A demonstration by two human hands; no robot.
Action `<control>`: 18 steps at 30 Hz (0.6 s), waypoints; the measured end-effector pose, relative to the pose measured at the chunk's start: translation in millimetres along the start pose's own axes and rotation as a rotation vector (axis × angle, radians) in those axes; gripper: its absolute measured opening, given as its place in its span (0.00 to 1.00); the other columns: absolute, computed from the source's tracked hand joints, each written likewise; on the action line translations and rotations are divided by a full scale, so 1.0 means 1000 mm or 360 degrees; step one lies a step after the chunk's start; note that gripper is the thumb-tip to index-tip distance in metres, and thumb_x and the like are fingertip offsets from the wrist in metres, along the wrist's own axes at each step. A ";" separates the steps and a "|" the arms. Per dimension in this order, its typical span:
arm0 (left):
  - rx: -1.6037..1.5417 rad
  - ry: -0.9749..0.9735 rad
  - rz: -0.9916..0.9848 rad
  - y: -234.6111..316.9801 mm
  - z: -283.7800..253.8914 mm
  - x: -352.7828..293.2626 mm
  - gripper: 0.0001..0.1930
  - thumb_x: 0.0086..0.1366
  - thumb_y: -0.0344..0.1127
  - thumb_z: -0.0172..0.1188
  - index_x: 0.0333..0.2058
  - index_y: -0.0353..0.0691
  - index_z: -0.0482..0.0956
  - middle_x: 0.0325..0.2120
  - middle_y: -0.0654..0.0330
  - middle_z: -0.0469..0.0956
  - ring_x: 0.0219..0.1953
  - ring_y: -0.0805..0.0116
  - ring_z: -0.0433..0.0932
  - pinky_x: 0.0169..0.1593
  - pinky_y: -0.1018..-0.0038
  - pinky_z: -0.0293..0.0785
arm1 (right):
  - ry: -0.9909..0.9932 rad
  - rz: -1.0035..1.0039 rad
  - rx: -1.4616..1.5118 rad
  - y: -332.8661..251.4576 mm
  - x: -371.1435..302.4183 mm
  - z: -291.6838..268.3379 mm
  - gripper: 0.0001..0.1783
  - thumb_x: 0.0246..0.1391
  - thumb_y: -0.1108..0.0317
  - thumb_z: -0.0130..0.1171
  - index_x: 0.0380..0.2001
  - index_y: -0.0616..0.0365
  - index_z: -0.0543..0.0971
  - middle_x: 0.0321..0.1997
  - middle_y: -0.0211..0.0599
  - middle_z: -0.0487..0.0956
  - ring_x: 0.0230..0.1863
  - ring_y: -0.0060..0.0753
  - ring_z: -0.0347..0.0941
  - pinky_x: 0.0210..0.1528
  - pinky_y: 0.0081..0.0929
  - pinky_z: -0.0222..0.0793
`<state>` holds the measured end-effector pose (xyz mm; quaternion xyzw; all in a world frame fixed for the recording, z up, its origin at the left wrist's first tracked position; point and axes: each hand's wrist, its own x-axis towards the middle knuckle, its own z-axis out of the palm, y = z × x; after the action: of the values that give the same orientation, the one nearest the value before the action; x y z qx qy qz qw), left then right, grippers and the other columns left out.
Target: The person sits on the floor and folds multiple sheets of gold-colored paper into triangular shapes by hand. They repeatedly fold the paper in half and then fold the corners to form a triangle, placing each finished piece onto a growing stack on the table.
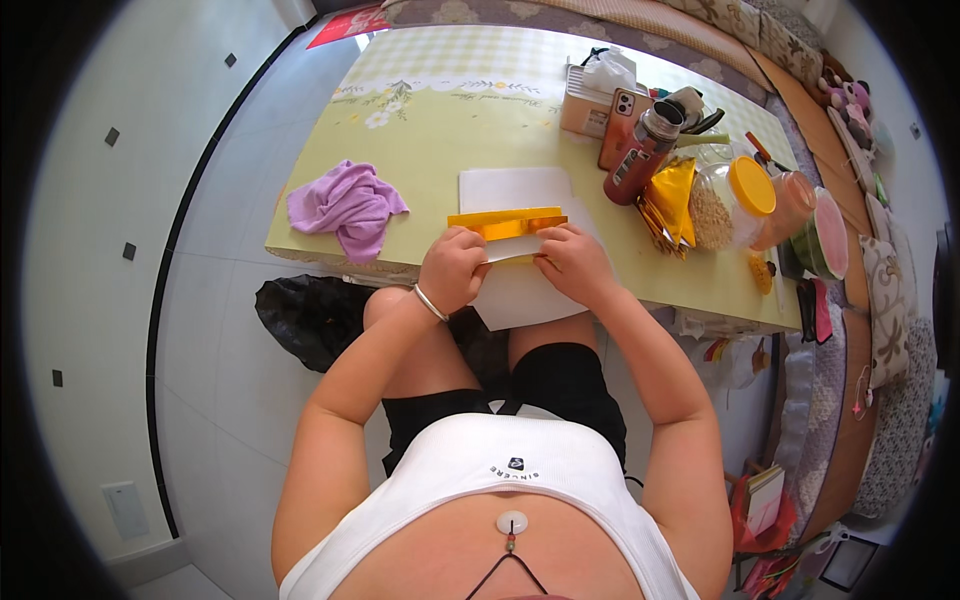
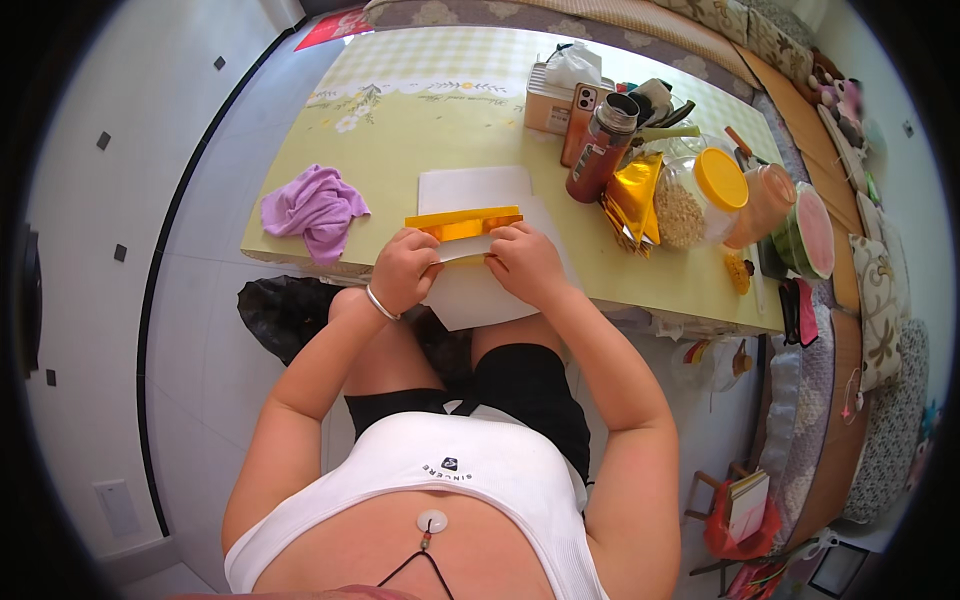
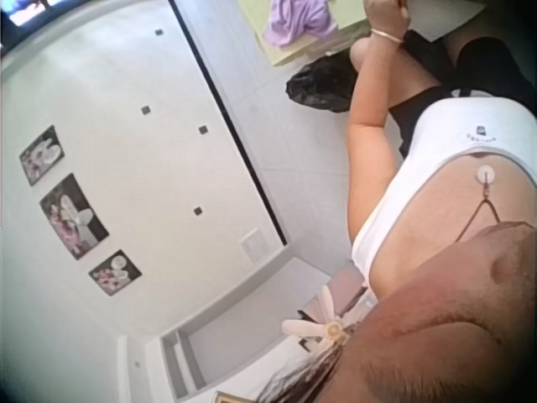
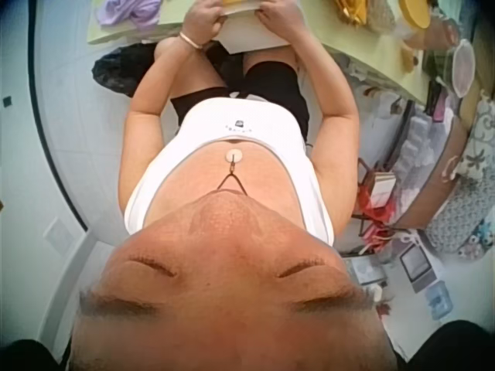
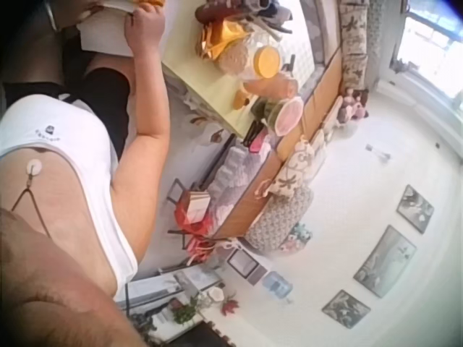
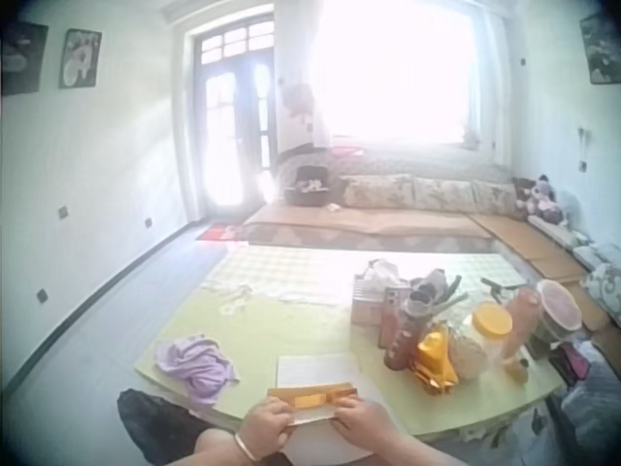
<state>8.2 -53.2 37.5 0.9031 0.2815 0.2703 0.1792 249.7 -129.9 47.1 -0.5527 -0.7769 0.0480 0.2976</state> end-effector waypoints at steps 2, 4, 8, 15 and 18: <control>-0.0148 -0.0054 -0.0014 -0.005 0.004 0.001 0.04 0.50 0.27 0.68 0.24 0.38 0.81 0.52 0.45 0.79 0.61 0.43 0.72 0.61 0.61 0.71 | -0.0032 0.0036 0.0037 0.003 0.000 0.003 0.07 0.50 0.66 0.65 0.27 0.58 0.82 0.45 0.38 0.83 0.47 0.46 0.78 0.49 0.40 0.74; 0.0019 0.0043 0.0126 -0.007 0.007 0.002 0.04 0.50 0.29 0.67 0.25 0.38 0.81 0.54 0.42 0.77 0.63 0.42 0.69 0.63 0.56 0.69 | -0.0067 0.0049 0.0089 0.007 -0.002 0.007 0.07 0.50 0.66 0.65 0.26 0.58 0.82 0.45 0.37 0.83 0.47 0.47 0.78 0.49 0.40 0.74; 0.0058 -0.0050 0.0046 -0.023 0.016 0.004 0.07 0.49 0.32 0.67 0.28 0.40 0.81 0.59 0.39 0.72 0.66 0.37 0.65 0.66 0.46 0.62 | -0.0015 -0.0044 0.0145 0.012 -0.001 0.013 0.06 0.49 0.67 0.65 0.25 0.59 0.82 0.50 0.41 0.82 0.52 0.49 0.77 0.53 0.40 0.74; -0.0022 -0.0130 -0.0027 -0.032 0.014 0.011 0.08 0.49 0.35 0.70 0.29 0.41 0.82 0.59 0.40 0.72 0.67 0.37 0.63 0.66 0.42 0.59 | -0.0047 -0.0022 0.0213 0.030 0.011 0.018 0.08 0.47 0.67 0.68 0.27 0.60 0.83 0.56 0.47 0.80 0.59 0.51 0.73 0.57 0.40 0.72; -0.0043 0.0109 -0.0006 -0.029 0.013 0.012 0.08 0.50 0.36 0.70 0.26 0.39 0.82 0.52 0.44 0.77 0.63 0.41 0.68 0.63 0.49 0.65 | -0.0142 0.0176 0.0599 0.050 0.016 0.022 0.10 0.48 0.66 0.70 0.28 0.62 0.83 0.55 0.46 0.81 0.54 0.46 0.76 0.55 0.35 0.73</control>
<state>12.6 -25.8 17.8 0.8903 0.2854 0.3045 0.1821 276.2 -90.8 15.8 -0.5264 -0.7352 0.2330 0.3580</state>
